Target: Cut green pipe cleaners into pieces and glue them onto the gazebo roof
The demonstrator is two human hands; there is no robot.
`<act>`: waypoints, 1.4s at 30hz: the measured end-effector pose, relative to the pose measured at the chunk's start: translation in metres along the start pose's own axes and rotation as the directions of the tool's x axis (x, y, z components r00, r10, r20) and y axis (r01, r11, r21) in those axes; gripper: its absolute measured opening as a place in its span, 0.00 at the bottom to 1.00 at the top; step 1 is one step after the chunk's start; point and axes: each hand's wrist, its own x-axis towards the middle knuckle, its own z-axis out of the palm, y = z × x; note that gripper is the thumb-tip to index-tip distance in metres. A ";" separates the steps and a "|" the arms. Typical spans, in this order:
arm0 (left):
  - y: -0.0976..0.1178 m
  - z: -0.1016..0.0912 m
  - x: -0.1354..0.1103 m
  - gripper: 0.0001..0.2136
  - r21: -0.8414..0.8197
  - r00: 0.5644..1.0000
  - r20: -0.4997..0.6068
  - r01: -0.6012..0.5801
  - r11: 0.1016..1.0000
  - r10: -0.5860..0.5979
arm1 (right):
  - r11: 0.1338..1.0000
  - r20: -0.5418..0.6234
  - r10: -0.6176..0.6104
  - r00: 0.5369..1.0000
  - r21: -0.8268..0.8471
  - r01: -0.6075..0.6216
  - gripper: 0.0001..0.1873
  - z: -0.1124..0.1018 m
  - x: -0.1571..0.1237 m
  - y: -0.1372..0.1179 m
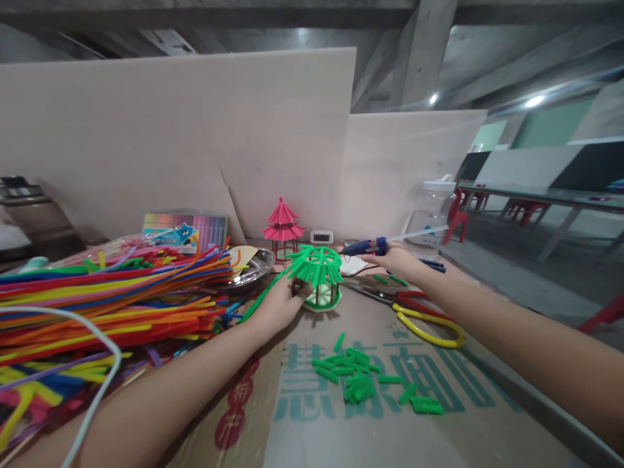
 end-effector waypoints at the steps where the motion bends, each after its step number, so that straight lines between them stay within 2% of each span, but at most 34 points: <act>1: 0.000 -0.001 0.000 0.16 0.002 1.000 -0.005 0.004 1.000 -0.004 | 1.000 0.011 0.009 1.000 -0.019 -0.009 0.16 0.005 0.007 0.004; 5: -0.001 -0.003 -0.002 0.19 0.047 1.000 -0.021 0.024 0.999 -0.023 | 0.996 0.074 0.046 0.996 -0.081 -0.040 0.16 0.019 0.018 0.013; 11: 0.003 -0.003 -0.003 0.16 0.085 0.999 -0.031 0.029 0.996 -0.026 | 0.985 0.122 0.047 0.991 -0.171 -0.026 0.20 0.016 0.020 0.019; 16: 0.005 -0.003 -0.002 0.11 0.114 0.996 -0.067 0.063 0.991 -0.055 | 0.960 0.146 0.005 0.989 -0.278 0.036 0.21 0.005 0.014 0.020; 20: 0.005 -0.002 -0.002 0.12 0.099 0.997 -0.050 0.068 0.993 -0.063 | 0.931 0.144 -0.033 0.989 -0.355 0.083 0.18 -0.010 0.000 0.015; 26: 0.009 -0.001 -0.001 0.14 0.087 0.994 -0.073 0.090 0.992 -0.084 | 0.875 0.145 -0.090 0.985 -0.461 0.148 0.09 -0.035 -0.037 -0.011; 28: 0.010 -0.002 -0.001 0.14 0.109 0.995 -0.066 0.085 0.990 -0.078 | 0.872 0.202 -0.143 0.969 -0.437 0.220 0.09 -0.040 -0.058 -0.025; 29: 0.010 -0.002 -0.002 0.14 0.127 0.995 -0.063 0.080 0.989 -0.072 | 0.893 0.264 -0.166 0.950 -0.368 0.258 0.10 -0.042 -0.069 -0.033; 30: 0.011 -0.002 -0.002 0.14 0.146 0.996 -0.060 0.074 0.986 -0.066 | 0.923 0.355 -0.172 0.919 -0.268 0.276 0.10 -0.042 -0.080 -0.040; 32: 0.013 -0.003 -0.002 0.14 0.171 0.997 -0.050 0.062 0.983 -0.054 | 0.936 0.536 -0.252 0.805 -0.075 0.343 0.08 -0.039 -0.101 -0.053; 33: 0.014 -0.003 -0.002 0.14 0.174 0.998 -0.045 0.057 0.983 -0.050 | 0.933 0.589 -0.280 0.758 -0.019 0.359 0.06 -0.037 -0.109 -0.057; 35: 0.016 -0.003 -0.003 0.14 0.171 0.999 -0.034 0.048 0.984 -0.043 | 0.935 0.638 -0.302 0.708 0.055 0.349 0.07 -0.030 -0.122 -0.063; 37: 0.017 -0.003 -0.003 0.13 0.165 0.998 -0.035 0.048 0.985 -0.043 | 0.942 0.640 -0.294 0.710 0.069 0.328 0.08 -0.022 -0.128 -0.067; 42: 0.014 -0.003 -0.004 0.13 0.145 0.998 -0.038 0.054 0.988 -0.049 | 0.929 0.546 -0.317 0.775 0.013 0.371 0.07 -0.009 -0.136 -0.073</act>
